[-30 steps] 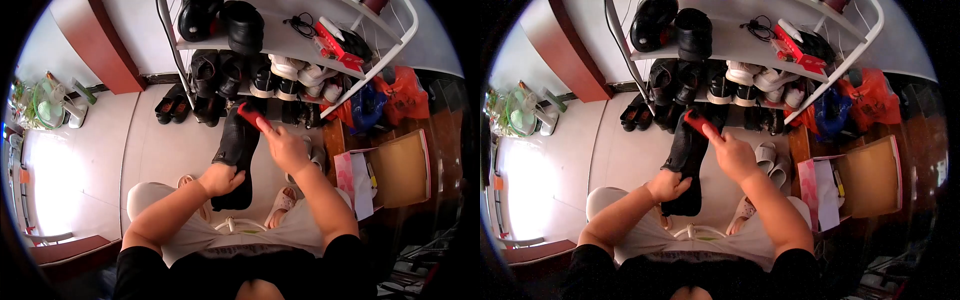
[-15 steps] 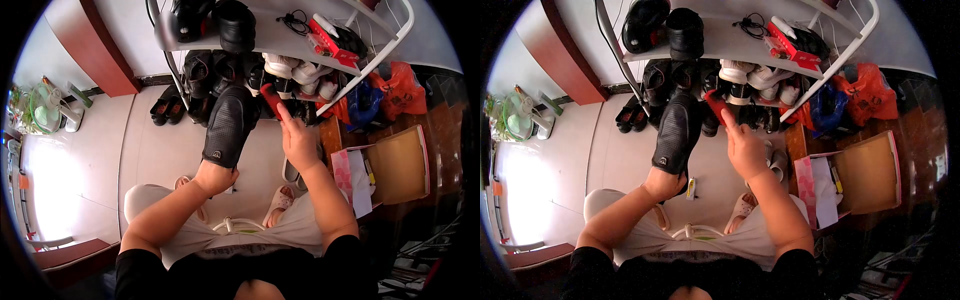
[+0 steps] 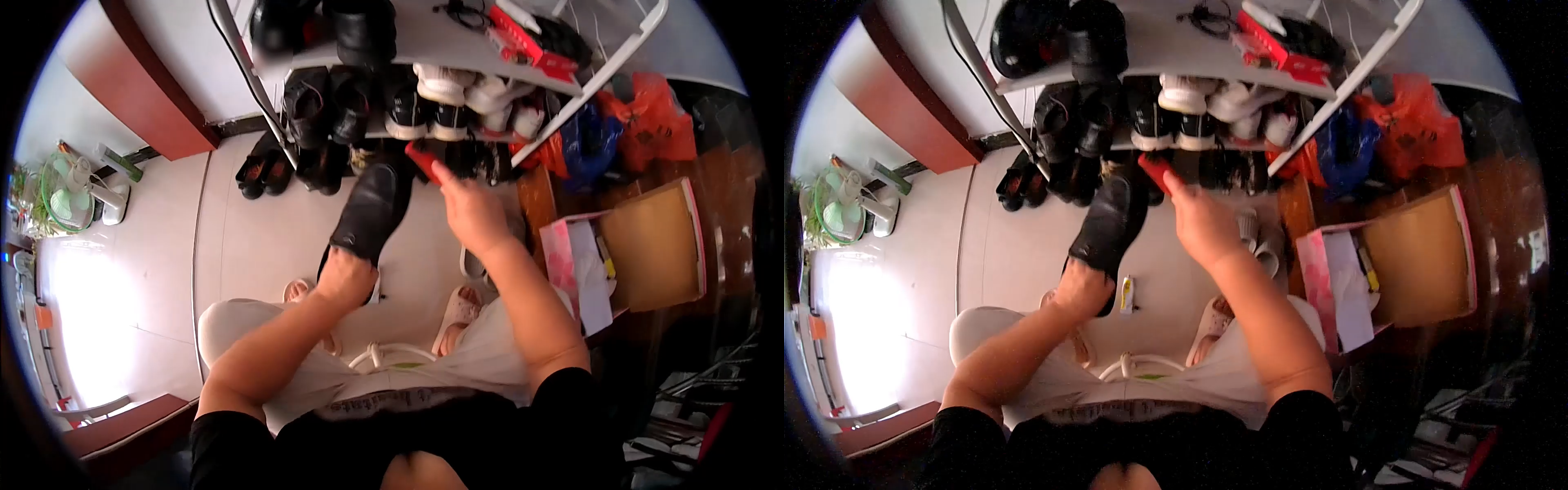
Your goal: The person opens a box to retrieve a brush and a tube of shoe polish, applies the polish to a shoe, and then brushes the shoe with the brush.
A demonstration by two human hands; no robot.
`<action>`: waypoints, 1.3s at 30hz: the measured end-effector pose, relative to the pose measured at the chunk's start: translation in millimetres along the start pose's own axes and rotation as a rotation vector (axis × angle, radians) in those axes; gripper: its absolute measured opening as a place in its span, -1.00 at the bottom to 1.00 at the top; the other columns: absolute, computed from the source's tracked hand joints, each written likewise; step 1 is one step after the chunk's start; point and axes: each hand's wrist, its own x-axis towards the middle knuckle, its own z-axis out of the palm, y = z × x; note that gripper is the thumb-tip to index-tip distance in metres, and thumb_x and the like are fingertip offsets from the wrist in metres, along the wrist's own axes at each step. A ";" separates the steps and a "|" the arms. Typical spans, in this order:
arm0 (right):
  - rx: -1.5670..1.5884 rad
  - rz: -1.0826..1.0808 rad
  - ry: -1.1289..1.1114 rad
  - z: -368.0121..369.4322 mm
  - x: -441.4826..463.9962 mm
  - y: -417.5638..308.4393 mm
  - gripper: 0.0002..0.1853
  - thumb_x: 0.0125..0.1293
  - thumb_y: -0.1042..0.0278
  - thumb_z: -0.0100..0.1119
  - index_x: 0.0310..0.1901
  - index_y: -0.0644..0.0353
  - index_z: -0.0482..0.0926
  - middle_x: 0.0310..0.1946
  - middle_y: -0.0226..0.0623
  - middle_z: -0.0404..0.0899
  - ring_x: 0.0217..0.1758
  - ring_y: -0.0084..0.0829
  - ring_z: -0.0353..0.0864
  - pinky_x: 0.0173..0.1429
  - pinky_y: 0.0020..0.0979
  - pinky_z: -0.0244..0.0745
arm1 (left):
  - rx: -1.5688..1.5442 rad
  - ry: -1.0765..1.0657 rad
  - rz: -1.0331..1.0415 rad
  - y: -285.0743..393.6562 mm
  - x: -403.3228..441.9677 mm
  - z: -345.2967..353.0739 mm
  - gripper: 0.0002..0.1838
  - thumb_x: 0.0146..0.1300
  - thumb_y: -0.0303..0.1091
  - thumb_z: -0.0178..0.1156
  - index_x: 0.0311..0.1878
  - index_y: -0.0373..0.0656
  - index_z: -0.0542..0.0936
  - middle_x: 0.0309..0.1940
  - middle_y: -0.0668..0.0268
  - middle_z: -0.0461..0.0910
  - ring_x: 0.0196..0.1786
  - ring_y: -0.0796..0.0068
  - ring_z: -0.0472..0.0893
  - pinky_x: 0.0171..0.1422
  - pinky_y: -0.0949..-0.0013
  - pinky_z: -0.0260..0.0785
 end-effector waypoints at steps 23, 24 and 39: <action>1.387 0.583 -0.283 -38.0 -31.2 19.0 -0.71 0.37 0.39 -0.19 0.07 0.31 0.29 -0.56 -0.39 0.36 -0.65 -0.69 0.22 -0.55 -0.66 0.16 | 0.262 -0.596 -0.689 -95.7 -82.6 209.0 -0.68 0.15 -0.28 -0.03 -0.08 -0.16 0.56 0.28 0.19 0.16 0.36 0.20 0.08 0.28 -0.07 0.06; 1.390 0.589 -0.290 -37.0 -32.1 18.9 -0.71 0.37 0.39 -0.19 0.07 0.31 0.29 -0.56 -0.39 0.36 -0.65 -0.69 0.22 -0.55 -0.66 0.16 | 0.223 -0.632 -0.759 -89.1 -80.0 204.7 -0.66 0.15 -0.28 -0.02 -0.05 -0.16 0.55 0.30 0.20 0.13 0.37 0.19 0.06 0.29 -0.05 0.05; 1.372 0.598 -0.274 -41.8 -29.3 15.2 -0.68 0.36 0.40 -0.17 0.12 0.30 0.27 -0.56 -0.39 0.37 -0.64 -0.70 0.20 -0.55 -0.66 0.14 | -0.189 -0.577 -1.251 -34.7 -52.4 240.3 -0.55 0.04 -0.26 0.21 0.01 -0.14 0.36 -0.15 0.16 0.53 -0.11 0.18 0.56 -0.09 0.21 0.44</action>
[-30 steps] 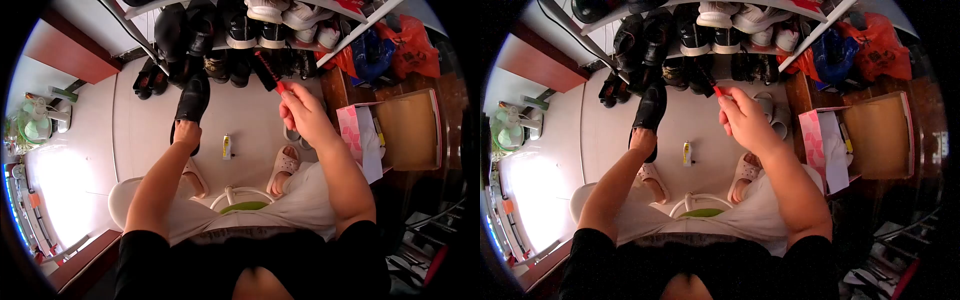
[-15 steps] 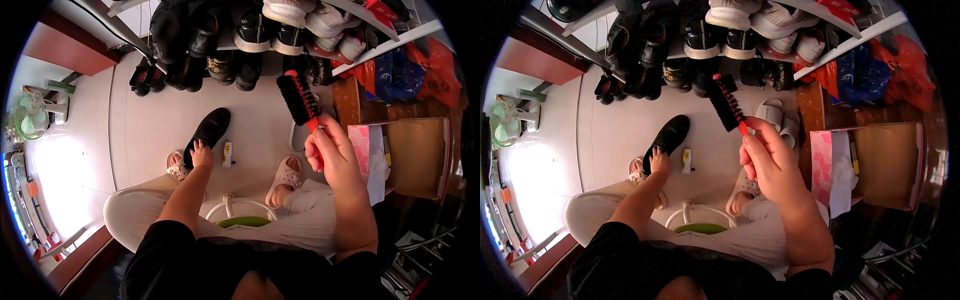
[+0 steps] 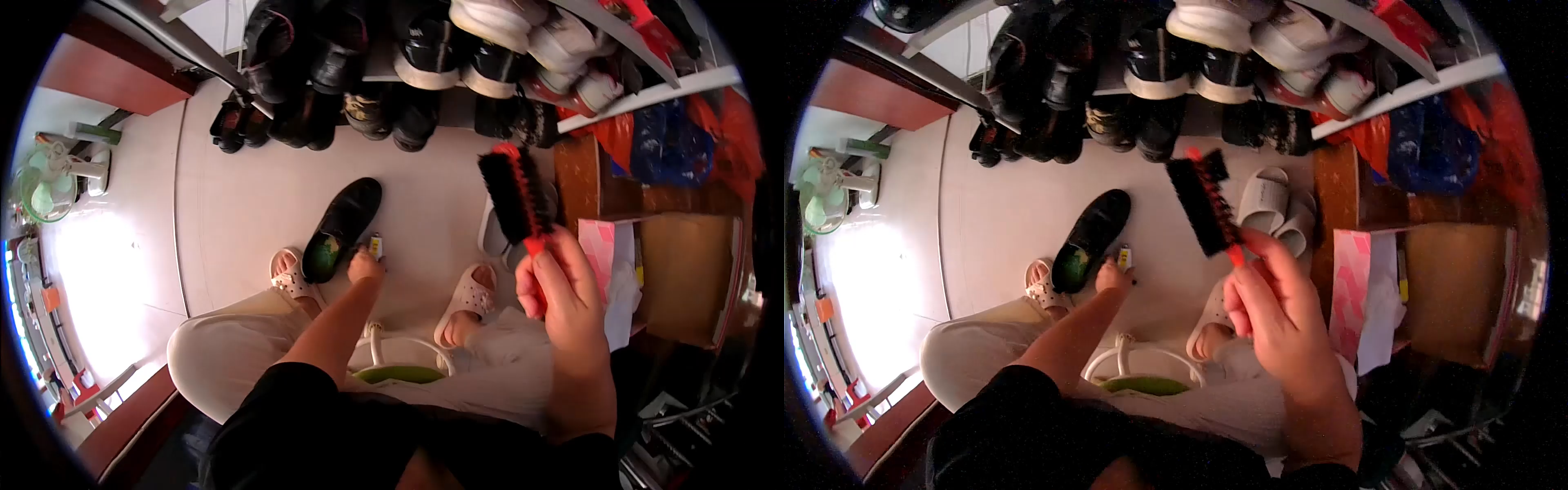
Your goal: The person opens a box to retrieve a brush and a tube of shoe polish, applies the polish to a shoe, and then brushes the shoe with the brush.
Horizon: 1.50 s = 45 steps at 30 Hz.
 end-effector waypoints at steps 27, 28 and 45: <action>0.109 0.088 -0.156 -1.8 3.9 41.1 -0.74 0.37 0.26 -0.13 -0.01 0.19 0.39 -0.53 -0.43 0.42 -0.59 -0.66 0.35 -0.53 -0.62 0.27 | -1.267 -0.672 0.464 54.2 -156.3 -206.9 -0.68 0.32 -0.17 -0.03 -0.04 -0.23 0.42 -0.27 0.21 0.55 -0.17 0.45 0.54 -0.14 0.41 0.37; 0.131 0.107 -0.184 -0.8 2.9 44.7 -0.74 0.37 0.26 -0.14 -0.01 0.19 0.39 -0.52 -0.43 0.43 -0.59 -0.66 0.35 -0.53 -0.62 0.27 | -1.311 -0.690 0.471 48.9 -170.5 -216.6 -0.67 0.32 -0.19 -0.02 -0.04 -0.27 0.42 -0.30 0.19 0.55 -0.23 0.42 0.55 -0.16 0.41 0.38; 0.086 0.270 -0.446 18.6 -13.4 38.0 -0.71 0.37 0.31 -0.17 0.01 0.28 0.38 -0.54 -0.40 0.42 -0.65 -0.67 0.28 -0.56 -0.68 0.22 | -1.388 -0.693 0.526 23.8 -189.4 -210.2 -0.74 0.25 -0.22 0.10 -0.18 -0.25 0.52 -0.40 0.27 0.58 -0.41 0.59 0.50 -0.26 0.55 0.36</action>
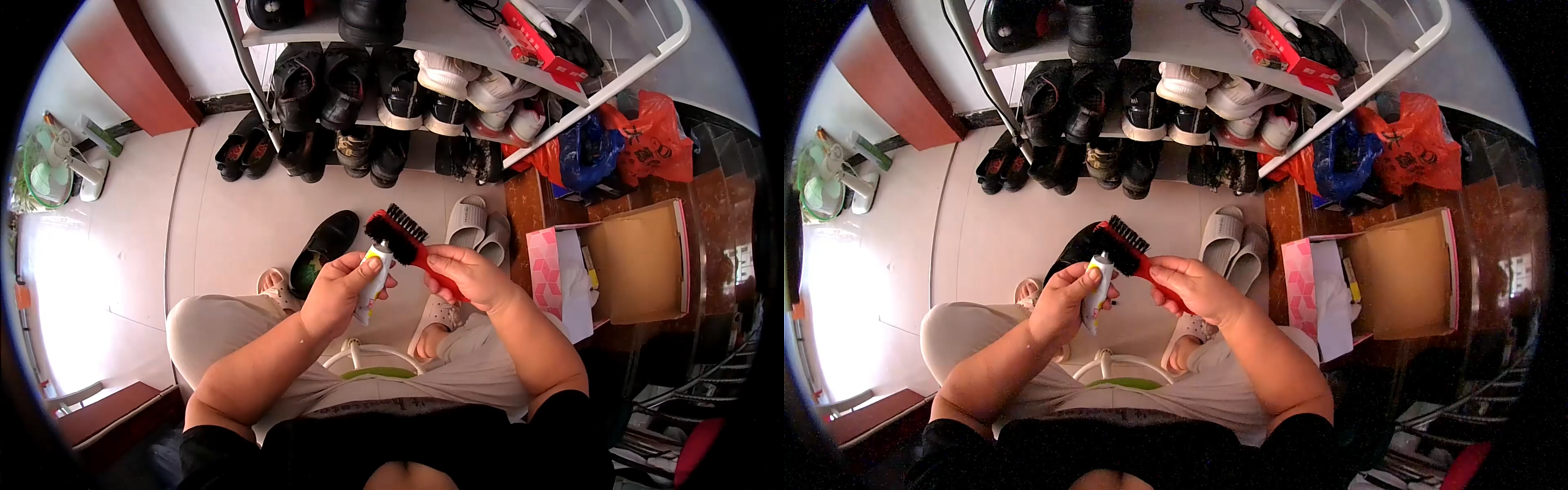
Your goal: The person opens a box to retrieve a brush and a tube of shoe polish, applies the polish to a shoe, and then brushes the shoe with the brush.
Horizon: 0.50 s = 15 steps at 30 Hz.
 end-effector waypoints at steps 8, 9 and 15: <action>-0.026 -0.022 0.001 -3.4 -0.8 -1.3 -0.72 0.37 0.34 -0.18 0.01 0.29 0.38 -0.55 -0.39 0.42 -0.65 -0.67 0.28 -0.55 -0.68 0.22 | 0.007 0.053 -0.004 1.8 2.2 0.5 -0.72 0.24 -0.20 0.11 -0.19 -0.25 0.53 -0.42 0.26 0.58 -0.43 0.59 0.49 -0.29 0.55 0.34; -0.025 -0.022 0.001 -3.6 -0.7 -1.2 -0.72 0.37 0.34 -0.18 0.01 0.29 0.38 -0.55 -0.39 0.42 -0.65 -0.67 0.28 -0.55 -0.68 0.22 | 0.015 0.058 -0.008 1.9 2.5 0.5 -0.72 0.24 -0.20 0.11 -0.20 -0.25 0.53 -0.43 0.26 0.58 -0.44 0.58 0.49 -0.29 0.55 0.35; -0.066 -0.058 0.027 -8.1 -3.3 -3.4 -0.72 0.37 0.27 -0.14 0.00 0.23 0.43 -0.55 -0.48 0.41 -0.62 -0.73 0.26 -0.56 -0.71 0.19 | -0.013 0.072 -0.036 3.8 5.1 -0.3 -0.71 0.24 -0.21 0.11 -0.18 -0.29 0.51 -0.34 0.25 0.56 -0.39 0.54 0.51 -0.29 0.50 0.37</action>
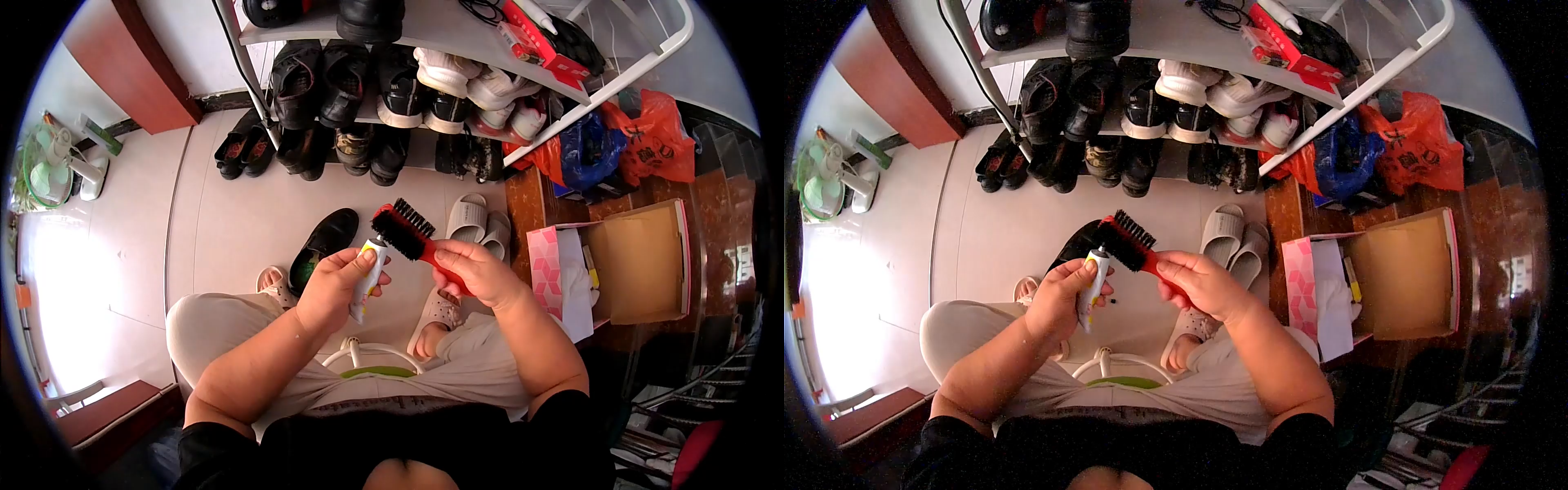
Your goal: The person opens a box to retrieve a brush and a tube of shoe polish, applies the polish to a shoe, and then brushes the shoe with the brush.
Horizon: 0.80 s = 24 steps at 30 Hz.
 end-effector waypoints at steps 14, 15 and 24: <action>0.208 0.040 0.011 -7.9 -8.4 -9.7 -0.76 0.35 0.27 -0.11 -0.09 0.22 0.44 -0.57 -0.41 0.45 -0.65 -0.70 0.29 -0.60 -0.70 0.22 | 0.029 0.011 -0.013 -13.2 14.5 -8.8 -0.77 0.28 -0.26 0.04 -0.14 -0.22 0.48 -0.28 0.31 0.53 -0.29 0.50 0.54 -0.23 0.45 0.41; 0.222 0.034 0.045 -8.8 -8.2 -10.3 -0.76 0.35 0.27 -0.11 -0.09 0.21 0.44 -0.57 -0.41 0.45 -0.65 -0.69 0.30 -0.60 -0.70 0.22 | 0.053 -0.013 -0.009 -16.1 17.5 -11.8 -0.77 0.26 -0.25 0.07 -0.15 -0.21 0.48 -0.29 0.33 0.53 -0.30 0.54 0.52 -0.26 0.48 0.38; 0.305 -0.102 0.119 -11.4 -8.8 -9.0 -0.75 0.36 0.22 -0.14 -0.16 0.21 0.45 -0.58 -0.39 0.44 -0.68 -0.65 0.33 -0.61 -0.65 0.24 | 0.415 0.181 0.029 -43.5 45.6 -38.6 -0.82 0.20 -0.39 0.12 -0.17 -0.25 0.53 -0.45 0.50 0.45 -0.39 0.77 0.34 -0.30 0.62 0.21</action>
